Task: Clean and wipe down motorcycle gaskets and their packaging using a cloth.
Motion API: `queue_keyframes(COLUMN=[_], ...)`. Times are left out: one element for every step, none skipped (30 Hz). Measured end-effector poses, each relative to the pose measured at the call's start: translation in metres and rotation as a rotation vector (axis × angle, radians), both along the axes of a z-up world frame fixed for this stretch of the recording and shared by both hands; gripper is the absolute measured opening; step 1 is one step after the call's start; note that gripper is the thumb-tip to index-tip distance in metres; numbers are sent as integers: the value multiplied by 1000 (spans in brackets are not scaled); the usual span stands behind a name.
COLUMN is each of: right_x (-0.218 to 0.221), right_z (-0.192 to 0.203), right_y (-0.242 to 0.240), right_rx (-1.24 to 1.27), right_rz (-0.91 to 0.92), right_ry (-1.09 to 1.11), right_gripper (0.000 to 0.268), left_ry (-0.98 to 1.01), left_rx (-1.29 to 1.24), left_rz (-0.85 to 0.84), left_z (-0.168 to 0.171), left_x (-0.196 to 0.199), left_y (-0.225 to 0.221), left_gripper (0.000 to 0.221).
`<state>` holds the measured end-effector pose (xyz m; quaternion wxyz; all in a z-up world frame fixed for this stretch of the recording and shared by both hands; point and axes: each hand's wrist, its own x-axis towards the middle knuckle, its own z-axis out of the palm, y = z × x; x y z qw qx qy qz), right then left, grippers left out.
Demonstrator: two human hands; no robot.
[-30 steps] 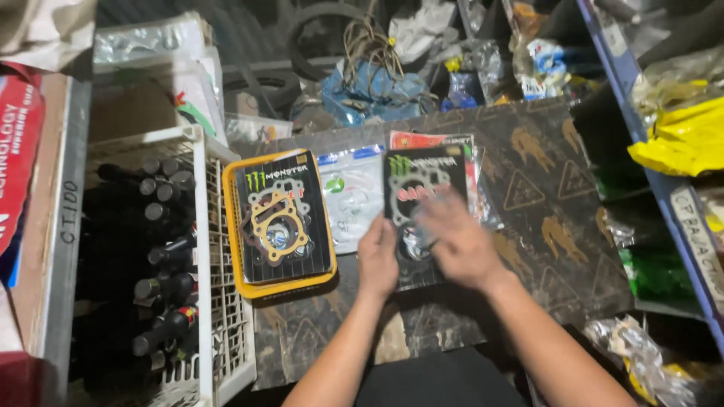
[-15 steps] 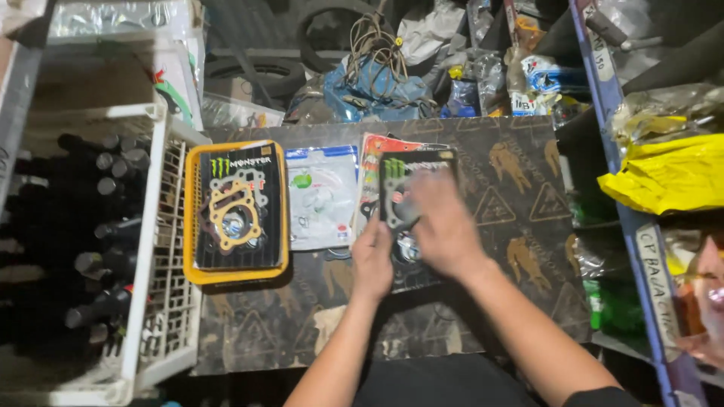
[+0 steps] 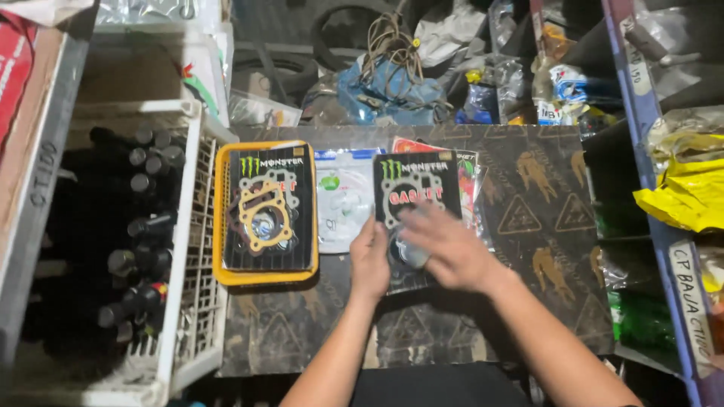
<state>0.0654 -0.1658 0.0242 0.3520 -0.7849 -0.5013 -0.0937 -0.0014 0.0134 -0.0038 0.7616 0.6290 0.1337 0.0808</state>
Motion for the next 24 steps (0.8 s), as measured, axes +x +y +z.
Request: queue_keyframes(right_x=[2, 5, 7, 0, -7, -14, -16, -19, -23, -21, -15, -9, -10, -12, -14, -18, -21, -23, -16, -8, 4, 5, 7, 9], right_z=[5, 10, 14, 18, 23, 27, 15, 2, -10, -10, -9, -7, 0, 7, 14, 15, 16, 17, 21, 24, 27, 28, 30, 31], right_y=[4, 8, 11, 29, 45, 59, 57, 53, 48, 39, 30, 21, 29, 36, 43, 39, 36, 32, 18, 4, -9, -8, -9, -10], right_rx=[1, -57, -114, -114, -86, -57, -58, -26, 4, 1, -24, -49, -47, -52, -57, -57, -17, 21, 20, -25, -68, -67, -80, -93], right_rz=[-6, -229, -456, -466, -415, -363, -387, -261, -129, -146, -326, -506, -510, -520, -525, -525, -373, -220, -211, -369, -522, -509, -505, -501], right_ry=[2, -101, -204, -203, -140, -79, -77, -62, -44, -40, -85, -131, -139, -196, -248, -252, -164, -76, -70, -109, -152, -152, -211, -271], right_gripper=[54, 56, 59, 59, 54, 49, 49, 51, 54, 54, 53, 52, 52, 51, 51, 51, 51, 57, 57, 50, 46, 46, 48, 52], left_ry=[2, 19, 35, 35, 40, 44, 45, 35, 28, 32, 51, 70, 61, 49, 42, 39, 13, -13, -7, -41, -79, -78, -36, 6], left_rx=[1, 28, 57, 59, 54, 50, 51, 11, -32, -34, 3, 41, 42, 72, 102, 102, 90, 77, 76, 75, 75, 75, 92, 109], left_rz=[-6, -66, -130, -140, -148, -156, -181, -173, -159, -177, -204, -231, -235, -252, -265, -264, -195, -126, -117, -137, -153, -140, -171, -203], left_z=[-6, -11, -18, -10, -1, 7, 9, 11, 13, 4, -4, -12, -2, 7, 16, 24, 31, 38, 30, 22, 14, 3, -9, -20], left_x=[-1, -2, -2, -3, -2, -1, 0, 1, -1, -6, -8, -11, -10, -8, -8, -5, 1, 6, 6, 6, 9, 7, 7, 6], left_y=[2, 4, 6, 13, 19, 23, 30, 37, 42, 38, 35, 32, 26, 20, 14, 15, 15, 14, 9, 3, -2, -11, -22, -33], left_gripper=[45, 43, 42, 42, 43, 45, 45, 48, 51, 51, 50, 50, 50, 47, 45, 45, 45, 47, 47, 44, 44, 44, 41, 45])
